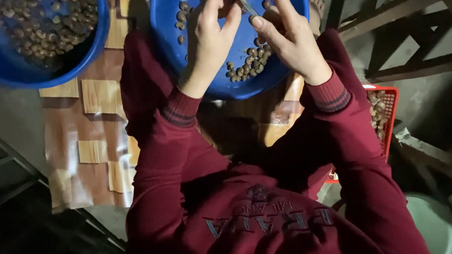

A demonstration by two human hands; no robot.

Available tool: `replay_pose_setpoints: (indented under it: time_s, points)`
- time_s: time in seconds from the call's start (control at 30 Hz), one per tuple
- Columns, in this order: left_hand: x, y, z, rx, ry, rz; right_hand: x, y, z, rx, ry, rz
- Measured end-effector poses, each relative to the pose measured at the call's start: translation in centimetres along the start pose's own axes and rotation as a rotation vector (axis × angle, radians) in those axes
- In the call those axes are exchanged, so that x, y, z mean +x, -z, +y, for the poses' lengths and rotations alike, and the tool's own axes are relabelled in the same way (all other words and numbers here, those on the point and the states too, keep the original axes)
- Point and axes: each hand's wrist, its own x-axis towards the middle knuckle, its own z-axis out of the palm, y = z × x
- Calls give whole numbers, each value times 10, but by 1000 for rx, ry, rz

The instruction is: A person uses a small knife to peel the outer skin from cashew nuts while sitting on the floor.

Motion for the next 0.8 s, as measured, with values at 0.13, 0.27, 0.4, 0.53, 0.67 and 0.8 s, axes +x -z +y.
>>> replay_pose_setpoints:
  time_s: [0.13, 0.27, 0.4, 0.53, 0.67, 0.8]
  points:
    - [7, 4, 6, 22, -57, 59, 5, 0, -6, 25, -59, 10]
    - [-1, -7, -12, 32, -32, 60, 5, 5, 1, 424, -106, 13]
    - [-3, -3, -8, 134, -31, 43, 4, -3, -4, 333, -192, -61]
    - [-2, -5, -16, 37, -43, 63, 7, -3, 9, 387, -149, 79]
    - [3, 6, -9, 203, -121, 32, 4, -2, 4, 401, -147, 14]
    - [6, 12, 9, 334, -150, 30, 3, -10, 1, 339, -166, -102]
